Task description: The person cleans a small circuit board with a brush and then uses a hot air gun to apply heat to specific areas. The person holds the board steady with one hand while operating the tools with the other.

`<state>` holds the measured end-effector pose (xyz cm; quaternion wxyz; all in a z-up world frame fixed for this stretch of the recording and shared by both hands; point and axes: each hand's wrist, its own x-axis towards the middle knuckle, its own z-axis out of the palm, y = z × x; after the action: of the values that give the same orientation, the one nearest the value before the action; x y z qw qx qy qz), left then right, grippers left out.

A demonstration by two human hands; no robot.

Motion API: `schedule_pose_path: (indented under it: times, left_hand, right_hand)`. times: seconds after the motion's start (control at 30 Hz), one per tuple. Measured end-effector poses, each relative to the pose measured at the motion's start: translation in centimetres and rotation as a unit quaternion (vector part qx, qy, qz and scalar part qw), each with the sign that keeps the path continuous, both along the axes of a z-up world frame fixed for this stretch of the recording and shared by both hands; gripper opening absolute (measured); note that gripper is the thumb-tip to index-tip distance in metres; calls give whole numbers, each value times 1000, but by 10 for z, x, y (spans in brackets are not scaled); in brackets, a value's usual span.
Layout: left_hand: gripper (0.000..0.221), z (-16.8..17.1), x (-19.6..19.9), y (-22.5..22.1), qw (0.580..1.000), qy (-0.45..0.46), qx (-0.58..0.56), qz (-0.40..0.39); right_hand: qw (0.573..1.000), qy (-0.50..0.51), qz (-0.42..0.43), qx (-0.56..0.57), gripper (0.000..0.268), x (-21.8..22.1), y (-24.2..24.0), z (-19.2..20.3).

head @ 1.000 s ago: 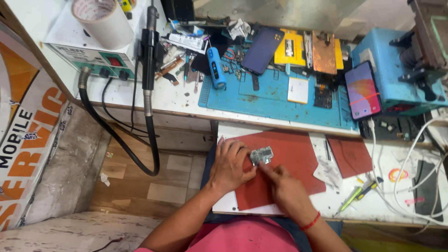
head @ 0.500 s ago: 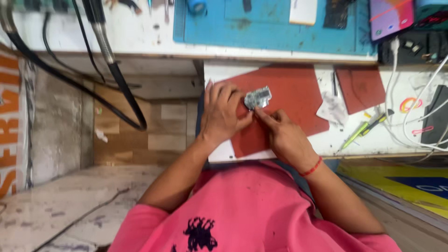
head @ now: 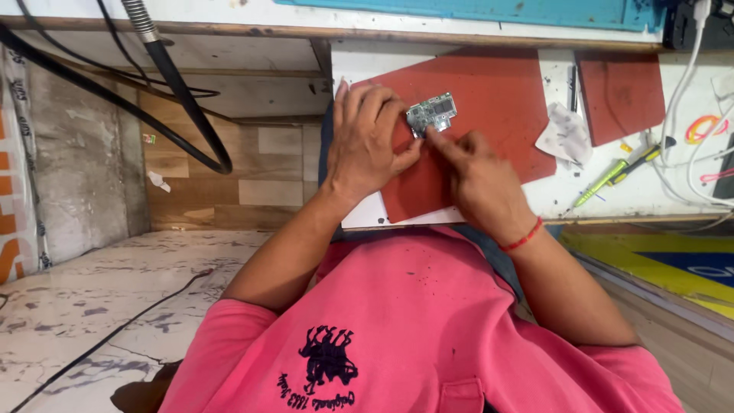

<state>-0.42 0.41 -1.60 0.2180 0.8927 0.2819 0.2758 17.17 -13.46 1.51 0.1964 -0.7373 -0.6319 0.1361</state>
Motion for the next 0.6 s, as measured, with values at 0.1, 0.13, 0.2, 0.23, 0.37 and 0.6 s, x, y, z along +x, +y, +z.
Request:
schedule_pose_path:
  times: [0.1, 0.13, 0.2, 0.23, 0.37, 0.6]
  left_hand:
    - [51, -5, 3, -7, 1000, 3, -16, -10]
    - [50, -5, 1, -7, 1000, 8, -16, -7]
    - [51, -2, -1, -2, 1000, -2, -12, -5]
    - [51, -1, -1, 2, 1000, -7, -6, -5]
    - [51, -8, 1, -12, 1000, -2, -21, -8]
    - [52, -7, 2, -8, 1000, -7, -2, -8]
  right_hand:
    - [999, 2, -40, -18, 59, 1, -8, 4]
    - [999, 5, -47, -17, 60, 0, -4, 5]
    - [998, 26, -6, -58, 59, -4, 3, 7]
    - [996, 36, 14, -76, 59, -5, 7, 7]
    - [998, 3, -50, -33, 55, -2, -8, 1]
    - [999, 0, -43, -26, 53, 5, -6, -3]
